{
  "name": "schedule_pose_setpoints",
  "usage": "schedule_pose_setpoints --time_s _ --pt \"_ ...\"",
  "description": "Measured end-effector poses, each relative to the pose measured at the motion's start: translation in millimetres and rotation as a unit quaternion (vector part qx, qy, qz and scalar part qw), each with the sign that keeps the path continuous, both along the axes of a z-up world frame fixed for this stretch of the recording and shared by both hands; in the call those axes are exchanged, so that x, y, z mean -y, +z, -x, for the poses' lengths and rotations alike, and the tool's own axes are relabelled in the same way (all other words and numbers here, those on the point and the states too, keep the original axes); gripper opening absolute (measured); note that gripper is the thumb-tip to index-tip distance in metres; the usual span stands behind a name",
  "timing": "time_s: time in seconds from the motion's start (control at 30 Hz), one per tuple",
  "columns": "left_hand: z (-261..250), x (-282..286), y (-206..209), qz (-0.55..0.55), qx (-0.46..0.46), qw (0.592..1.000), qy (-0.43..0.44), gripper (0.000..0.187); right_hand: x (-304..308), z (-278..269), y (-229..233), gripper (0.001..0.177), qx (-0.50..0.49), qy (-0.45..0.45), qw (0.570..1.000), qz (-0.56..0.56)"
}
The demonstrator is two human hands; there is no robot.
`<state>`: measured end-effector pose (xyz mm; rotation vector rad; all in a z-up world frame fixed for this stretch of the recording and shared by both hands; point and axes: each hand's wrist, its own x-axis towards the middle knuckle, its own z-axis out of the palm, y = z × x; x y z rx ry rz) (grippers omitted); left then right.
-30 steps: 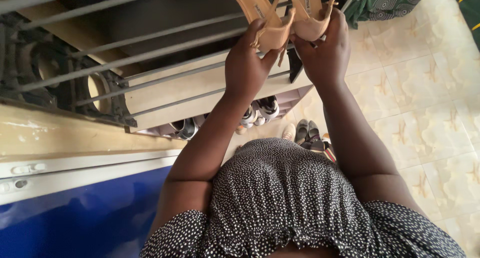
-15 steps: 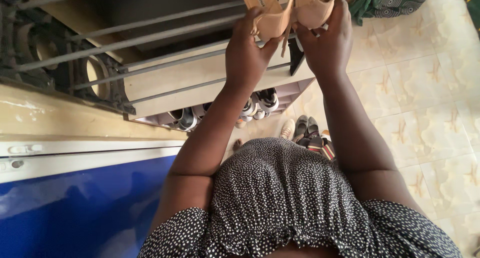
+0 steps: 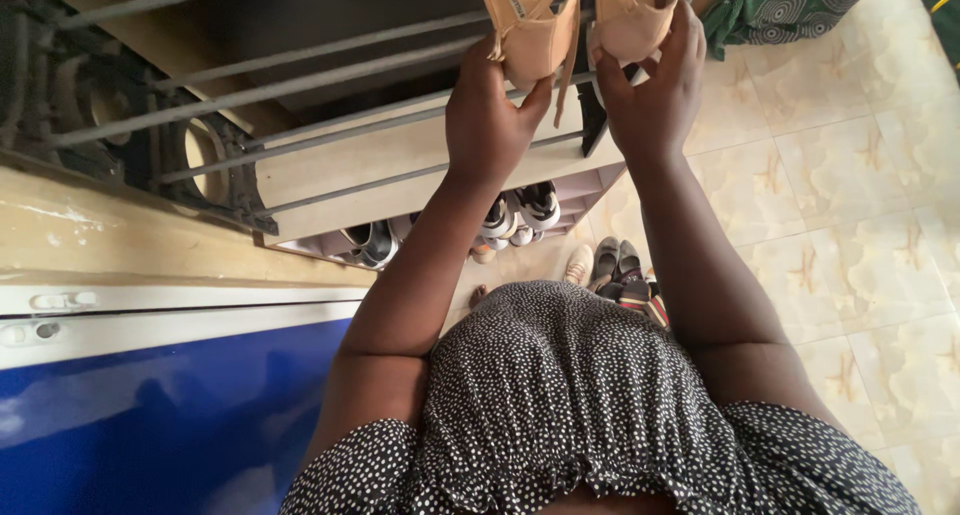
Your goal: The person removes various shoes from a multi-tiered shoe rack and places them on the floor. They handle sandals, sneakers, and other footwear one by one, moving them from the rack to a pile on the floor.
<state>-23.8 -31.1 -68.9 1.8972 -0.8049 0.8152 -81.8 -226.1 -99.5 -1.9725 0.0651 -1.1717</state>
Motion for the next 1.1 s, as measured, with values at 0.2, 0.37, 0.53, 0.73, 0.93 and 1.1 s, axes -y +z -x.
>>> schedule_pose_setpoints --time_s 0.2,0.37,0.53,0.73,0.93,1.1 --pt "-5.1 -1.7 -4.5 0.015 -0.005 0.999 -0.043 0.059 -2.5 -1.2 -2.5 0.079 -0.002 -0.016 1.0 0.023" --pt "-3.1 -2.5 -5.0 0.017 -0.016 0.999 -0.045 0.065 -2.1 0.2 -0.6 0.083 0.002 -0.014 1.0 0.022" --pt "0.4 -3.9 -1.4 0.02 -0.037 0.998 -0.04 0.073 -8.0 4.6 1.5 0.087 -0.001 -0.001 1.0 0.001" --pt "1.1 -4.6 -0.9 0.037 -0.09 0.994 -0.056 0.075 -9.9 5.4 1.8 0.086 0.009 -0.022 1.0 0.003" --pt "1.9 -5.7 -6.8 0.047 -0.085 0.994 -0.051 0.072 -6.8 6.2 -0.6 0.082 0.01 0.001 1.0 -0.01" --pt "-1.4 -4.0 -3.1 0.001 -0.021 1.0 -0.017 0.081 -5.8 6.3 -2.2 0.075 -0.009 -0.008 1.0 -0.024"
